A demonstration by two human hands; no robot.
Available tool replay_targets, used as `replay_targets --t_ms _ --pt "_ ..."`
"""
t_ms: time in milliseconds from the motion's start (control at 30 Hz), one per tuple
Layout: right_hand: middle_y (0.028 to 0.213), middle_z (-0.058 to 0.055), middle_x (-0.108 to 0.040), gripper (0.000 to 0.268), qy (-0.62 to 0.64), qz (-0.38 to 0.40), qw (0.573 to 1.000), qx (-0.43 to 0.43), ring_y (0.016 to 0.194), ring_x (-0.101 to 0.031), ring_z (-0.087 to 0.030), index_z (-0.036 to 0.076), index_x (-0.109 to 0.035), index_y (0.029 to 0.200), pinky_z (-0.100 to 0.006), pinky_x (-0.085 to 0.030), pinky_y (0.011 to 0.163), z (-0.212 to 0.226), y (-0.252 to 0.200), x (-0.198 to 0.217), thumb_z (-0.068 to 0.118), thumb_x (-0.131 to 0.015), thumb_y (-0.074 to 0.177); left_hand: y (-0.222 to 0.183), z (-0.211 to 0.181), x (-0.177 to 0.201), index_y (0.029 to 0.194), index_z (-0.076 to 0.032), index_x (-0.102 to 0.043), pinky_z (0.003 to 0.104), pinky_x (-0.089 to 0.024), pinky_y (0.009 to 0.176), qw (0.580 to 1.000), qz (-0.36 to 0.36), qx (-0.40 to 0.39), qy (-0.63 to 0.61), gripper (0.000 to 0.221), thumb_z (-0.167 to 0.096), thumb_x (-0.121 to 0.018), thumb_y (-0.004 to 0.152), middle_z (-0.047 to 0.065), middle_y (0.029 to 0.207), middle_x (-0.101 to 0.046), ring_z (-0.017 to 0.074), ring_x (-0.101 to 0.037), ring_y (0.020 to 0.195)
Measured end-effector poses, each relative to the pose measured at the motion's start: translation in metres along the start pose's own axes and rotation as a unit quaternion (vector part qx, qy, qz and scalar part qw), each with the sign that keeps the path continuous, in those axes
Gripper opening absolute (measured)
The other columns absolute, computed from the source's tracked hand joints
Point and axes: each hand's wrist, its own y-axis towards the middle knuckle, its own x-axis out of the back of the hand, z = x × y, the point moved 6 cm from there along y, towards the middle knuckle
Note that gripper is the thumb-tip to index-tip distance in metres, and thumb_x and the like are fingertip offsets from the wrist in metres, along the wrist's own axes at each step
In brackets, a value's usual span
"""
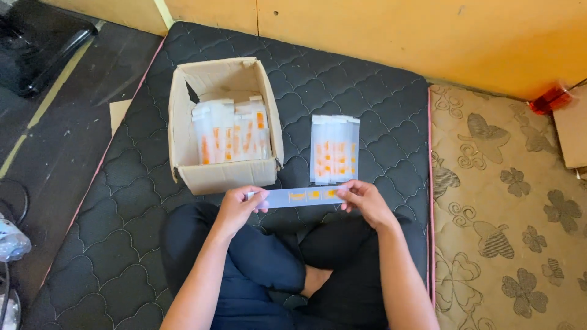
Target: Picking up, inspecting, and sorting strips of labels from a cardboard box while sitting on the floor.
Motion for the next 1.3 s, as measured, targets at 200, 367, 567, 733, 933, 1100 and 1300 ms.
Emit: replay_targets --t_ms 200,367,567,733,933,1100,1300 --pt "0.075 -0.012 -0.068 0.012 0.078 -0.081 0.994 0.003 0.061 -0.073 -0.024 -0.003 -0.074 0.099 -0.032 -0.064 0.058 -0.02 -0.002 0.009 0.003 -0.079 0.09 0.007 0.002 -0.011 0.103 -0.006 -0.081 0.027 -0.053 0.072 1.0 -0.011 0.012 0.025 0.019 -0.017 -0.069 0.093 0.016 0.076 -0.079 0.0176 -0.071 0.07" --pt "0.071 -0.01 -0.068 0.01 0.094 -0.083 0.992 0.005 0.059 -0.071 -0.02 -0.003 -0.075 0.096 -0.03 -0.063 0.057 -0.027 0.004 0.01 0.004 -0.079 0.09 0.014 0.013 -0.011 0.1 -0.002 -0.081 0.026 -0.053 0.067 1.0 -0.025 0.002 -0.017 0.017 -0.013 -0.072 0.091 0.02 0.08 -0.079 0.0208 -0.075 0.069" --pt "0.07 -0.01 -0.067 0.009 0.108 -0.085 0.991 0.0 0.057 -0.07 -0.018 -0.003 -0.075 0.095 -0.028 -0.063 0.056 -0.033 0.007 0.009 0.002 -0.079 0.089 0.014 0.013 -0.01 0.101 0.0 -0.081 0.026 -0.054 0.065 0.999 -0.023 0.006 -0.045 0.018 -0.012 -0.073 0.09 0.021 0.081 -0.078 0.0223 -0.075 0.07" --pt "0.071 -0.008 -0.067 0.009 0.107 -0.089 0.99 0.002 0.058 -0.069 -0.016 -0.003 -0.074 0.096 -0.028 -0.063 0.058 -0.022 0.0 0.003 0.003 -0.078 0.09 0.014 0.013 -0.009 0.099 0.001 -0.08 0.026 -0.053 0.063 0.999 -0.019 0.005 -0.043 0.017 -0.011 -0.073 0.089 0.018 0.077 -0.077 0.0211 -0.075 0.069" --pt "0.07 -0.01 -0.067 0.009 0.099 -0.084 0.991 0.002 0.058 -0.07 -0.018 -0.003 -0.074 0.095 -0.028 -0.063 0.058 -0.025 0.001 0.003 0.002 -0.078 0.09 0.012 0.011 -0.007 0.099 0.0 -0.08 0.026 -0.054 0.064 0.999 -0.022 0.008 -0.045 0.016 -0.011 -0.073 0.09 0.018 0.079 -0.078 0.0217 -0.076 0.07" --pt "0.073 -0.011 -0.068 0.01 0.091 -0.071 0.993 -0.002 0.061 -0.072 -0.019 -0.003 -0.073 0.098 -0.03 -0.064 0.06 -0.022 -0.001 0.0 0.002 -0.077 0.09 0.012 0.013 -0.007 0.101 0.0 -0.081 0.026 -0.053 0.064 0.999 -0.021 0.002 -0.035 0.017 -0.012 -0.072 0.091 0.018 0.075 -0.077 0.0215 -0.075 0.069" --pt "0.078 -0.009 -0.067 0.01 0.084 -0.046 0.995 -0.012 0.064 -0.073 -0.021 -0.001 -0.067 0.103 -0.031 -0.066 0.062 -0.021 -0.004 -0.004 0.006 -0.07 0.096 0.01 0.01 -0.007 0.102 -0.001 -0.08 0.025 -0.053 0.065 0.999 -0.022 -0.003 -0.034 0.02 -0.016 -0.069 0.094 0.017 0.07 -0.076 0.0182 -0.071 0.068"
